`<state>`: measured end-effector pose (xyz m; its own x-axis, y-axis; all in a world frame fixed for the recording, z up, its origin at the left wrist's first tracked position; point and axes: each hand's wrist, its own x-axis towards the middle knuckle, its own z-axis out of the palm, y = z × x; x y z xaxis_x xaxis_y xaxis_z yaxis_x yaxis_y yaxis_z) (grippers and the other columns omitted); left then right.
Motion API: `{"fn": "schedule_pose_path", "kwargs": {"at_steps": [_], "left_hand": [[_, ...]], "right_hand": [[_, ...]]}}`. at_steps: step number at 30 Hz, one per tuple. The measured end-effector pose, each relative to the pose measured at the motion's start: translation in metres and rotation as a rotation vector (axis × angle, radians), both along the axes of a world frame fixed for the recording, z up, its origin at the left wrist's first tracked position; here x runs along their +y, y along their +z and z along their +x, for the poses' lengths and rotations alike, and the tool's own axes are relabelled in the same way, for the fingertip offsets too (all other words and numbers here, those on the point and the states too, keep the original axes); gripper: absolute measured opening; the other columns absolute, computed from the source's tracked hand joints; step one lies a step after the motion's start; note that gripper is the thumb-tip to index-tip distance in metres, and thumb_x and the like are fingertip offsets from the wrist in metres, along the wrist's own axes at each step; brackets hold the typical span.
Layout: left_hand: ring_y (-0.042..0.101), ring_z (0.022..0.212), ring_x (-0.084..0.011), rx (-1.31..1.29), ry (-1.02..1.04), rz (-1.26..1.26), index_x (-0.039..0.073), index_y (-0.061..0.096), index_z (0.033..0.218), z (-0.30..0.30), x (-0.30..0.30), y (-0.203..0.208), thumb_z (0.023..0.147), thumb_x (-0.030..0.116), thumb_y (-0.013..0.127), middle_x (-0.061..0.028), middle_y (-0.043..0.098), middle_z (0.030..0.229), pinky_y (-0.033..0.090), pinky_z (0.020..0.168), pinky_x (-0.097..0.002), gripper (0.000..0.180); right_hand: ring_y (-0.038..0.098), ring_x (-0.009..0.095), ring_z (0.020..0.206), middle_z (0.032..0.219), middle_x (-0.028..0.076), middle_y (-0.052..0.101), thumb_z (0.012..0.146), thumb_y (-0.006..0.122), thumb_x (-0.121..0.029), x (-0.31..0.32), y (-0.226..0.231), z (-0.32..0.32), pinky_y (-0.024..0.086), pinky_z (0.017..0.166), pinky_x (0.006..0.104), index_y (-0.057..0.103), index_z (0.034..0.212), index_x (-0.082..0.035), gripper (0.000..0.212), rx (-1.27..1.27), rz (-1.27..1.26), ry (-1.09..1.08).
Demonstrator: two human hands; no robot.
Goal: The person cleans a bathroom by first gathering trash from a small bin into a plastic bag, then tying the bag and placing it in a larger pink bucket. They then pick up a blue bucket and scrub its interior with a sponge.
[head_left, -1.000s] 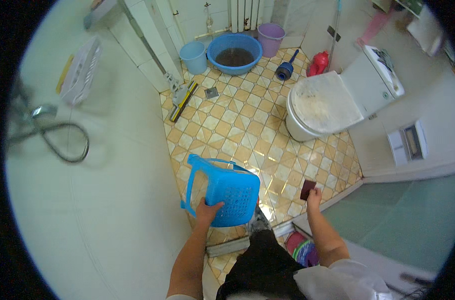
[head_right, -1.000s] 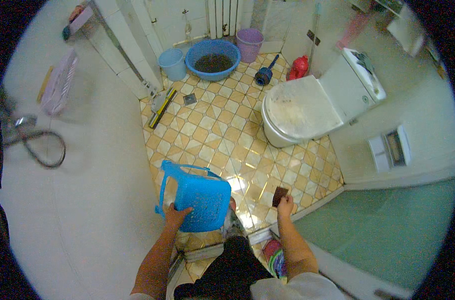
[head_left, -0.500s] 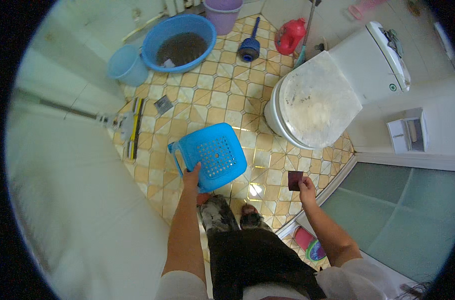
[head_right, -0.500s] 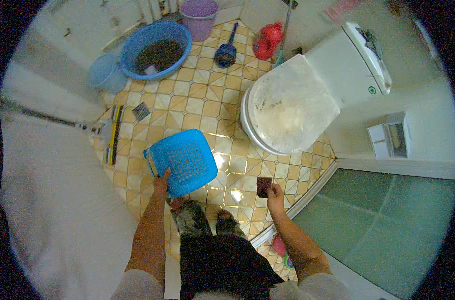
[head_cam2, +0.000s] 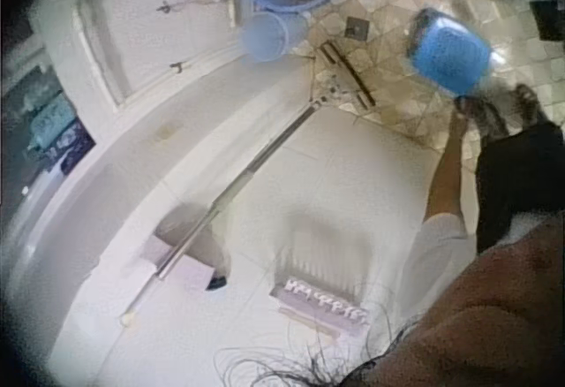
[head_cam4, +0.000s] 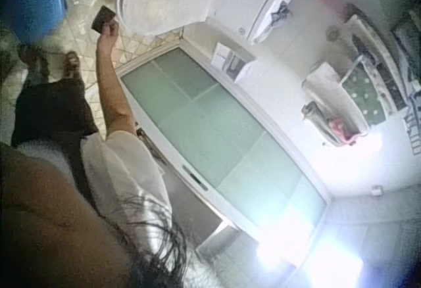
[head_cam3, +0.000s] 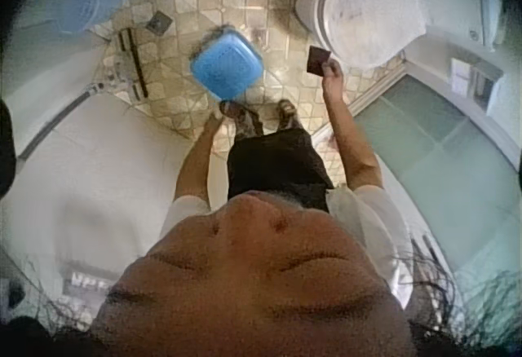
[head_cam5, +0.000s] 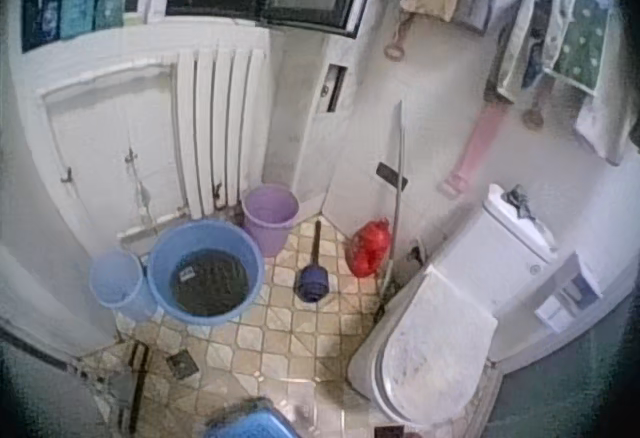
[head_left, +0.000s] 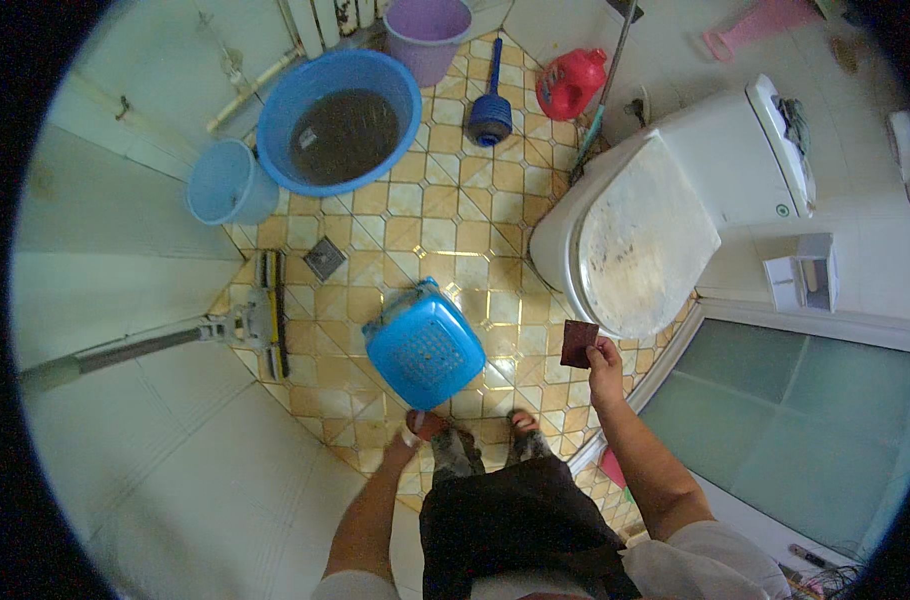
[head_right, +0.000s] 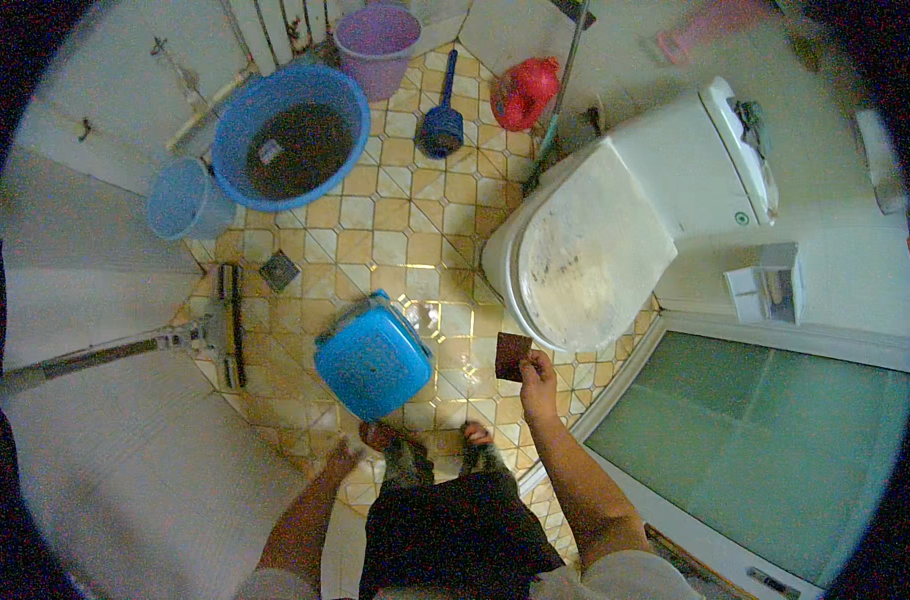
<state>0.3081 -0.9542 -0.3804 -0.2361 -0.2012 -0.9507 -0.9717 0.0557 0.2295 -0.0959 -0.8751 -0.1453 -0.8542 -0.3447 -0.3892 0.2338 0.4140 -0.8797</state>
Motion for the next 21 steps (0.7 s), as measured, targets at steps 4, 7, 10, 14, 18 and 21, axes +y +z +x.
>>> {"fn": "schedule_pose_path", "kwargs": {"at_steps": [4, 7, 10, 14, 18, 21], "left_hand": [[0.045, 0.100, -0.0273, 0.461, 0.241, 0.581, 0.001, 0.026, 0.121, 0.048, 0.031, 0.057, 0.073, 0.042, 0.052, -0.0191, 0.039, 0.117, 0.037, 0.083, -0.0356, 0.069], [0.044, 0.101, -0.0326, 0.392, 0.323, 0.543, 0.003, 0.025, 0.121, 0.019, 0.005, 0.159, 0.067, 0.043, 0.057, -0.0233, 0.041, 0.113, 0.037, 0.081, -0.0399, 0.074], [0.046, 0.096, -0.0345, 0.160, 0.169, 0.279, 0.002, 0.033, 0.115, 0.011, -0.014, 0.192, 0.069, 0.037, 0.056, -0.0238, 0.043, 0.109, 0.039, 0.079, -0.0402, 0.062], [0.049, 0.087, -0.0365, -0.093, 0.023, -0.014, 0.002, 0.042, 0.102, -0.038, -0.042, 0.241, 0.070, 0.025, 0.053, -0.0231, 0.048, 0.099, 0.040, 0.075, -0.0413, 0.041], [0.049, 0.082, -0.0367, 0.054, -0.107, -0.206, 0.001, 0.046, 0.094, -0.087, -0.094, 0.271, 0.070, 0.017, 0.049, -0.0223, 0.049, 0.090, 0.040, 0.071, -0.0439, 0.030], [0.049, 0.082, -0.0371, 0.251, 0.048, -0.333, 0.002, 0.044, 0.095, -0.110, -0.129, 0.296, 0.072, 0.017, 0.048, -0.0227, 0.048, 0.094, 0.039, 0.070, -0.0443, 0.028]], "right_hand": [[0.046, 0.011, 0.072, 0.077, 0.002, 0.051, 0.075, 0.046, -0.008, -0.052, 0.001, -0.020, 0.038, 0.068, 0.0238, 0.050, 0.084, -0.001, 0.012, -0.048, -0.096, -0.040], [0.046, 0.010, 0.072, 0.077, 0.001, 0.051, 0.075, 0.047, -0.007, -0.092, 0.005, -0.040, 0.037, 0.067, 0.0230, 0.049, 0.083, -0.002, 0.010, -0.163, -0.120, -0.117], [0.045, 0.009, 0.071, 0.078, -0.001, 0.051, 0.074, 0.046, -0.004, -0.130, -0.022, -0.065, 0.035, 0.067, 0.0213, 0.050, 0.085, -0.004, 0.011, -0.267, -0.085, -0.100], [0.044, 0.011, 0.073, 0.079, 0.002, 0.050, 0.074, 0.049, -0.008, -0.183, -0.069, -0.094, 0.035, 0.068, 0.0236, 0.050, 0.088, -0.002, 0.015, -0.335, -0.044, -0.080], [0.044, 0.014, 0.078, 0.084, 0.004, 0.049, 0.074, 0.052, -0.016, -0.218, -0.106, -0.133, 0.036, 0.069, 0.0265, 0.048, 0.099, -0.001, 0.030, -0.538, -0.179, 0.025], [0.048, 0.022, 0.083, 0.093, 0.009, 0.050, 0.074, 0.053, -0.026, -0.224, -0.085, -0.136, 0.039, 0.071, 0.0318, 0.044, 0.108, -0.006, 0.041, -0.271, 0.045, 0.514]]}}
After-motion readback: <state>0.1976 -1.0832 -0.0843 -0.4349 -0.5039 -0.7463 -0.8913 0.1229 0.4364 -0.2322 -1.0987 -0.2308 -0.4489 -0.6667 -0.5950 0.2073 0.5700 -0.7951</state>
